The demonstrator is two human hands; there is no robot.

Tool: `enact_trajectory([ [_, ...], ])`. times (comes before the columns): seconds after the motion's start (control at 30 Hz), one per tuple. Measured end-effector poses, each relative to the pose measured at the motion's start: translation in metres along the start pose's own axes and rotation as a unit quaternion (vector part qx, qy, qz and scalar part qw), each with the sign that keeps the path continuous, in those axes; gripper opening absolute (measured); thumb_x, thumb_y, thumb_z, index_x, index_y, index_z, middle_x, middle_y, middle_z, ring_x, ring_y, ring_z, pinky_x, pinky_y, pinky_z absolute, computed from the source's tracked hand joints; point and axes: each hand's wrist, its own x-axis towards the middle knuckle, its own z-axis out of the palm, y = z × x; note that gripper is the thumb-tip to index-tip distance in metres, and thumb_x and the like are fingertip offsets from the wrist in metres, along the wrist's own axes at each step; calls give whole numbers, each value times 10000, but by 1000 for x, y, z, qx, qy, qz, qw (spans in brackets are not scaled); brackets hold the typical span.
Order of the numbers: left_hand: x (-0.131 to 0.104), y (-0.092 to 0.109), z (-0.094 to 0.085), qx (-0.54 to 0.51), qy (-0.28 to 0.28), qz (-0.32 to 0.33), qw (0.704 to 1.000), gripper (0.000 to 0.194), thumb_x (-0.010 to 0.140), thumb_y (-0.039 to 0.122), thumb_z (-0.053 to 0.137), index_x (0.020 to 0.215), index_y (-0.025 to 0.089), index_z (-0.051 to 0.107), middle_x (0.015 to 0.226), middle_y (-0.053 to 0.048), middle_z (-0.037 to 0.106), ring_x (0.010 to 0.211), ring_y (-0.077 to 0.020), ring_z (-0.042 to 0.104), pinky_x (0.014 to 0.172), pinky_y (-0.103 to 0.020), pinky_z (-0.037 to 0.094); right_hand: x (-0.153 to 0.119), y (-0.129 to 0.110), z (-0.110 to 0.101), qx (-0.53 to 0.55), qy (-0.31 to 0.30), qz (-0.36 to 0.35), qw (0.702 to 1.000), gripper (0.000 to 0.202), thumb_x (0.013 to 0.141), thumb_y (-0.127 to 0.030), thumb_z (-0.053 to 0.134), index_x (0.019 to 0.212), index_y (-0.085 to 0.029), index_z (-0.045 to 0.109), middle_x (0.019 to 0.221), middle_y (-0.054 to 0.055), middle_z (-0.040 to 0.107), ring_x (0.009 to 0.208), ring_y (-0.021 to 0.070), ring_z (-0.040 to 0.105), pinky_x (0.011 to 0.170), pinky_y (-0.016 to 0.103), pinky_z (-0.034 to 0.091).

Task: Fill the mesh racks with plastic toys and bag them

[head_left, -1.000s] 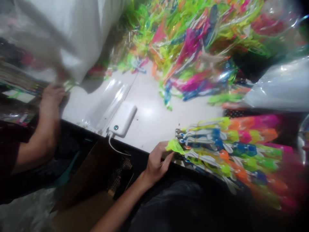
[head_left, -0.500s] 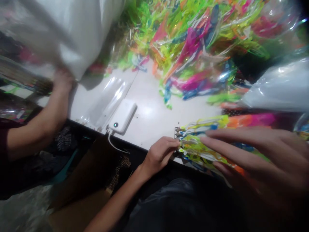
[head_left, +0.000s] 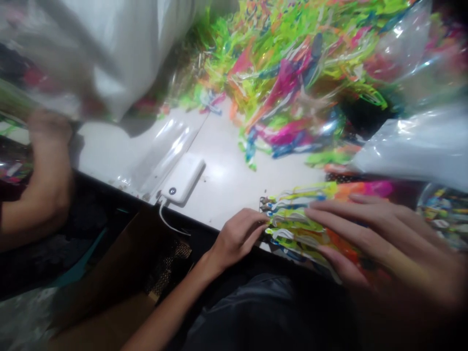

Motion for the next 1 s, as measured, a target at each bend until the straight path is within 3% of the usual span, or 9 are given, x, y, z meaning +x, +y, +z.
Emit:
enact_trajectory([
  [0.1,0,0,1,-3,-1,-1,1000,247,1011,113,614,1248,172,648,1114,-97,735,1035,-188,693,926,-342,608,-5,3,-10,-5,-59,1,998,658,953,-255,698,1570,-330,482,1506,45,600,1335,340,590,1164,568,457],
  [0.23,0,-1,3,-25,4,-10,1000,234,1018,126,604,1241,178,651,1116,-96,733,1045,-187,698,936,-347,610,-9,5,-17,-13,-87,0,996,675,971,-289,670,1601,-337,434,1556,41,555,1379,341,560,1216,588,411],
  [0.57,-3,0,8,-61,32,-77,995,228,1016,148,617,1236,185,665,1108,-80,733,1017,-167,708,915,-305,603,-5,-1,-3,-5,-60,15,998,690,946,-196,698,1574,-358,463,1549,26,557,1401,342,540,1165,614,460],
  [1.0,-1,-5,4,-35,0,-21,999,279,1010,127,615,1282,173,656,1151,-104,740,1062,-186,706,939,-343,603,-6,1,-5,-11,-68,18,997,734,944,-181,681,1602,-365,410,1522,41,588,1370,340,581,1191,610,450],
])
